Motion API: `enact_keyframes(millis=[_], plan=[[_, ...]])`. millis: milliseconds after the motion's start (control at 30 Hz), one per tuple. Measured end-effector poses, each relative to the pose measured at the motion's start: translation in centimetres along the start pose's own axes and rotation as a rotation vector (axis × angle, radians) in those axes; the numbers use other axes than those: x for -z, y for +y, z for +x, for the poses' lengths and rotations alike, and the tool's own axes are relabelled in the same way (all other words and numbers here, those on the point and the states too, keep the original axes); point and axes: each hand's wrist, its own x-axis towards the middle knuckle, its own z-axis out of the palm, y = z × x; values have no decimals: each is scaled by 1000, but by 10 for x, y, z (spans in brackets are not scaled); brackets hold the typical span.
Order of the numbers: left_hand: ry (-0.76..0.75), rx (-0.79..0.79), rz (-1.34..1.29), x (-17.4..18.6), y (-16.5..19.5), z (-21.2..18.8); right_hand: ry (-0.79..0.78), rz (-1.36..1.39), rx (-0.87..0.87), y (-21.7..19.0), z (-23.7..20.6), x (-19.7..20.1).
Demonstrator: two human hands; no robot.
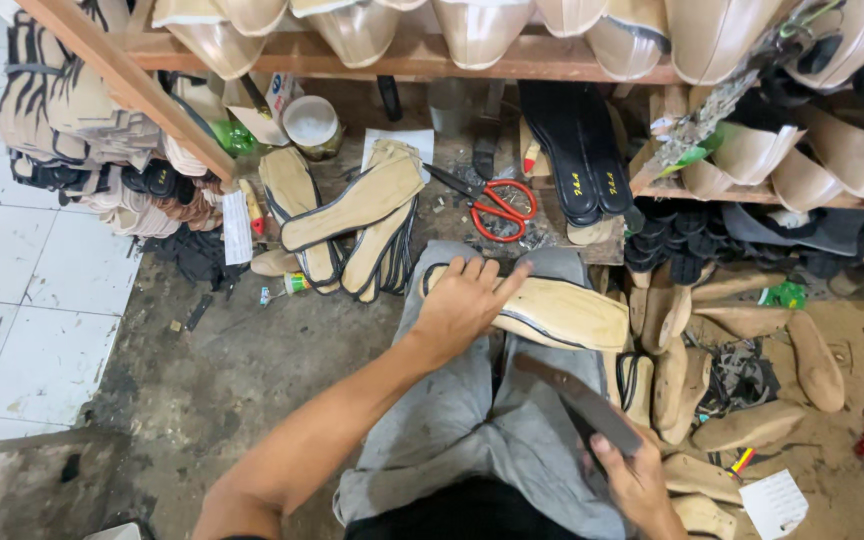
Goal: The person sits on the floor and repeatedly picks up shoe soles, taps them with a curved metal tool, and trims the edges with red-handled scissors. Finished soles are placed in a pile to the right.
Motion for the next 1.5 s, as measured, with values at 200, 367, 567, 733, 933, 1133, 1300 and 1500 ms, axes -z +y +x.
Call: enact_keyframes(millis=[200,367,567,733,933,1133,1300,1500], plan=[[55,281,-566,25,16,-19,-319,-729,49,21,3,62],[223,375,-1857,20,77,-15,12,-478,561,0,14,15],[281,366,-2263,46,84,-12,206,140,158,-10,12,-71],[483,286,-2283,84,50,-12,302,-55,343,-33,5,-96],[464,289,-2385,93,52,-13,255,-389,550,-42,4,-94],[438,171,-2407,80,53,-15,289,-359,446,-63,-2,-109],[417,461,-2502,48,32,3,64,-6,185,-116,10,-104],[317,373,-2986,-6,-22,37,-126,492,135,-157,37,-93]])
